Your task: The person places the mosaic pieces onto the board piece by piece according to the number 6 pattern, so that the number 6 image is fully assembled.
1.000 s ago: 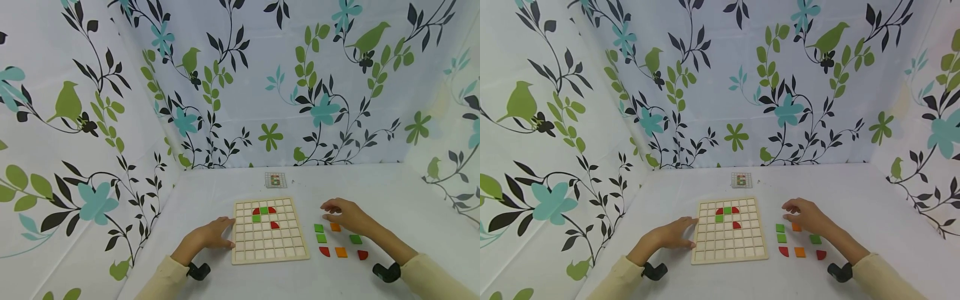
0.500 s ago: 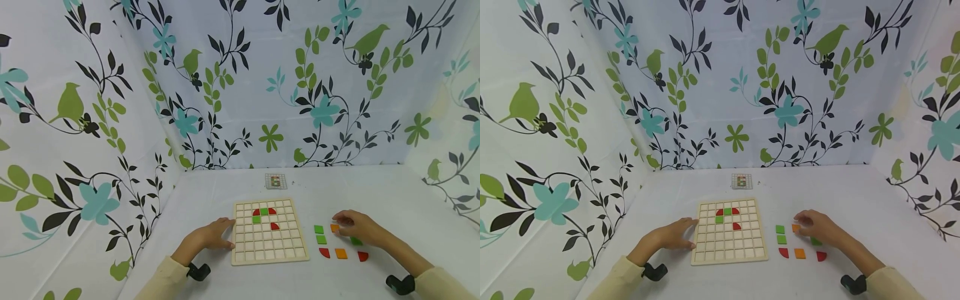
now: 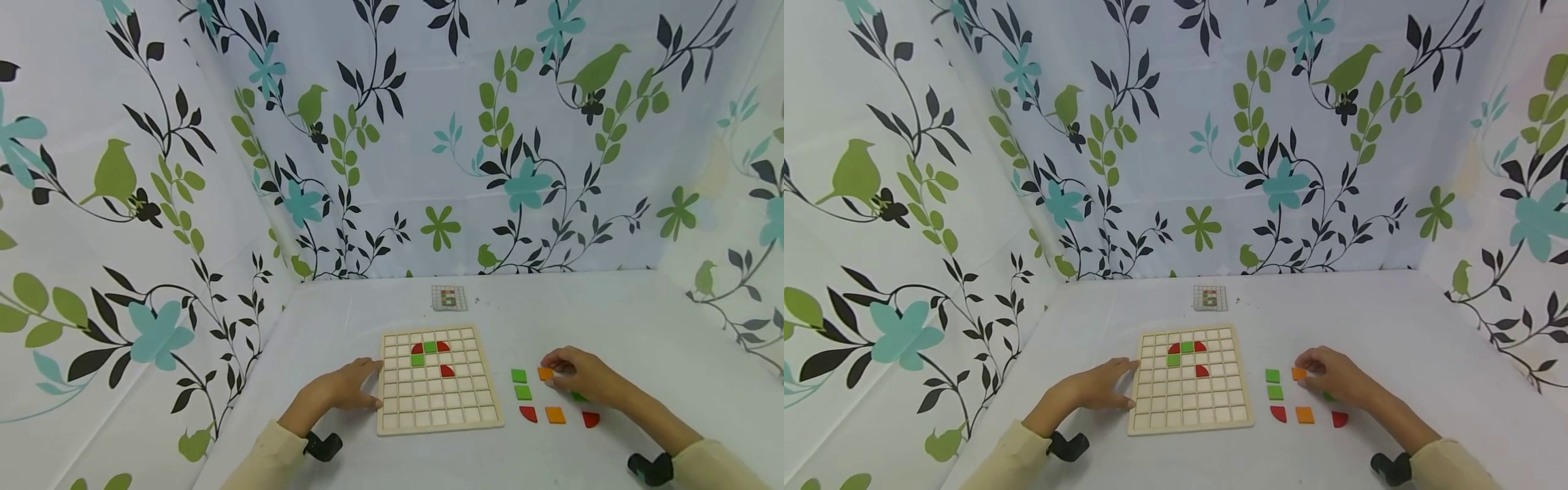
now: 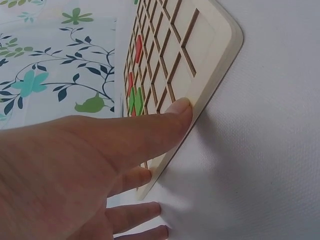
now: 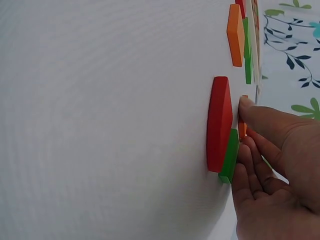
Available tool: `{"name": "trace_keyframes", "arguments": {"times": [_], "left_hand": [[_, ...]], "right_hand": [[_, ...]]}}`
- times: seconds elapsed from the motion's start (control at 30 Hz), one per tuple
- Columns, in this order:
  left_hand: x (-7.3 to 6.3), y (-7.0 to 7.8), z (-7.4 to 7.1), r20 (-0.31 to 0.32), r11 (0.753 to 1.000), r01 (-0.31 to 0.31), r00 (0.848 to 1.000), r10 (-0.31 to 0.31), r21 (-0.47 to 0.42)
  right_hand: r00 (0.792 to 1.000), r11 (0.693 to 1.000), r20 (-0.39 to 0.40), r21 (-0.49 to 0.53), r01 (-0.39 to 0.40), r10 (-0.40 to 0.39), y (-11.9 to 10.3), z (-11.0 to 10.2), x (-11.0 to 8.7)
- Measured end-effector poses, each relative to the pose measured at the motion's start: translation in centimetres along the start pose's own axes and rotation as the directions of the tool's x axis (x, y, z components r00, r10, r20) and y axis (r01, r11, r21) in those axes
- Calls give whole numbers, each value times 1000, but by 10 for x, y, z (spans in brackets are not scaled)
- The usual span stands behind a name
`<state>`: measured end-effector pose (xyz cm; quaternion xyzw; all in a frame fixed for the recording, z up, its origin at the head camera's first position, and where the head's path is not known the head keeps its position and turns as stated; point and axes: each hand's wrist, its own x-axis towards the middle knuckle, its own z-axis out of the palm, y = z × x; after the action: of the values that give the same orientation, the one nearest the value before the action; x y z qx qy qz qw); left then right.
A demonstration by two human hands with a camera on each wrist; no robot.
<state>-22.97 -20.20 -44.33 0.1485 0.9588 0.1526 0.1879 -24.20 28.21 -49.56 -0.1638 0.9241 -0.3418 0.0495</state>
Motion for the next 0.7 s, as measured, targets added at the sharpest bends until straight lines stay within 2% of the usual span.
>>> {"name": "trace_keyframes", "arguments": {"times": [0.23,0.5,0.7], "left_hand": [[-1,-1,1,-2,1000,12,1000,-12,9],[1,-2,2,1,1000,7,1000,-7,-3],[0,0,1,-4,1000,14,1000,-14,0]], "right_hand": [[1000,999,-8,-33,30,-30,-2,2,-1],[999,1000,33,-20,-2,3,0,-1,-1],[998,998,21,-39,53,-53,3,-1,-1]]}}
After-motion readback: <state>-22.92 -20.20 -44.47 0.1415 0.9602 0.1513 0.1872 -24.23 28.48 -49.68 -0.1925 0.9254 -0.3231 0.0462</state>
